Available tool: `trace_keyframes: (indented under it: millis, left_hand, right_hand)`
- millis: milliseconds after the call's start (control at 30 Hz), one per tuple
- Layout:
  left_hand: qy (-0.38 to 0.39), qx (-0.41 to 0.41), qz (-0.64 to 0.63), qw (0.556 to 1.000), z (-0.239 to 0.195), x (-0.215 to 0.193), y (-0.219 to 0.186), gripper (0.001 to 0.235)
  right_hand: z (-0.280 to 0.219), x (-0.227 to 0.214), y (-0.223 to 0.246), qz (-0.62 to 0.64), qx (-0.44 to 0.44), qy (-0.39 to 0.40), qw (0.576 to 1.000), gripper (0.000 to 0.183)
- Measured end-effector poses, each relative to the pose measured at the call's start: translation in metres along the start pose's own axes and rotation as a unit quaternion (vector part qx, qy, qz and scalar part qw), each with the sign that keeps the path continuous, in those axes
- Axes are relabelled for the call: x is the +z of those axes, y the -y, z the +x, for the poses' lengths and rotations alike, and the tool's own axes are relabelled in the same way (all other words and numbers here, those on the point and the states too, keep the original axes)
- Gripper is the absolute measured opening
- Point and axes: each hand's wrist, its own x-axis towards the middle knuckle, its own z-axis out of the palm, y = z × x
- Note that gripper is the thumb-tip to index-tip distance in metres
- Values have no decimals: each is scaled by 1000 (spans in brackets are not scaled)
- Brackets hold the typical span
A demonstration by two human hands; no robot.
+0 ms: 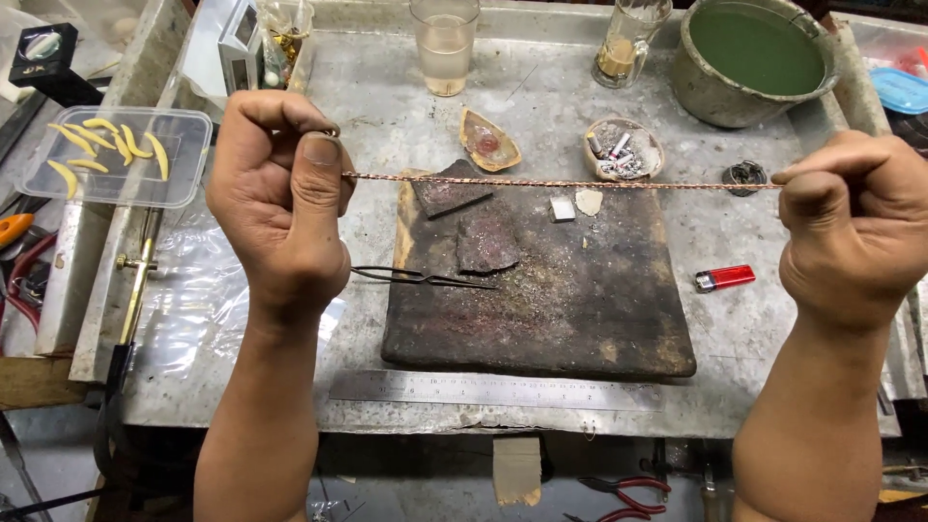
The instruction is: Measuring a metal chain against a ruler and using pliers to cut segments and adjust links at a jewelry workbench.
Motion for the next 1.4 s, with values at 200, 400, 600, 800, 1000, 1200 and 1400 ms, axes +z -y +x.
trace_keyframes:
  millis: [200,400,600,800,1000,1200,1400]
  left_hand:
    - [-8,6,4,1000,1,-3,0,12]
    - [-2,0,-1,1000,1,-4,0,8]
    - [-7,-2,-1,1000,2,-3,1,11]
    - [-12,4,7,1000,1,-4,2,11]
    - [-20,5,16,1000,0,-3,1,15]
    - [-30,6,6,1000,0,-3,2,17]
    - [-30,5,-14,999,0,-2,3,13]
  right_hand:
    - [-4,-14,-9,-83,-58,40,994,22]
    - [10,-11,15,-131,-119,125,976,24]
    - [13,-12,21,-168,-138,143,966,18]
    - [10,-16,18,-150,-128,136,971,18]
    - [7,-20,12,-149,-125,132,972,19]
    - [8,-23,8,-161,-135,137,968,22]
    - [0,-31,-8,-152,-116,125,973,23]
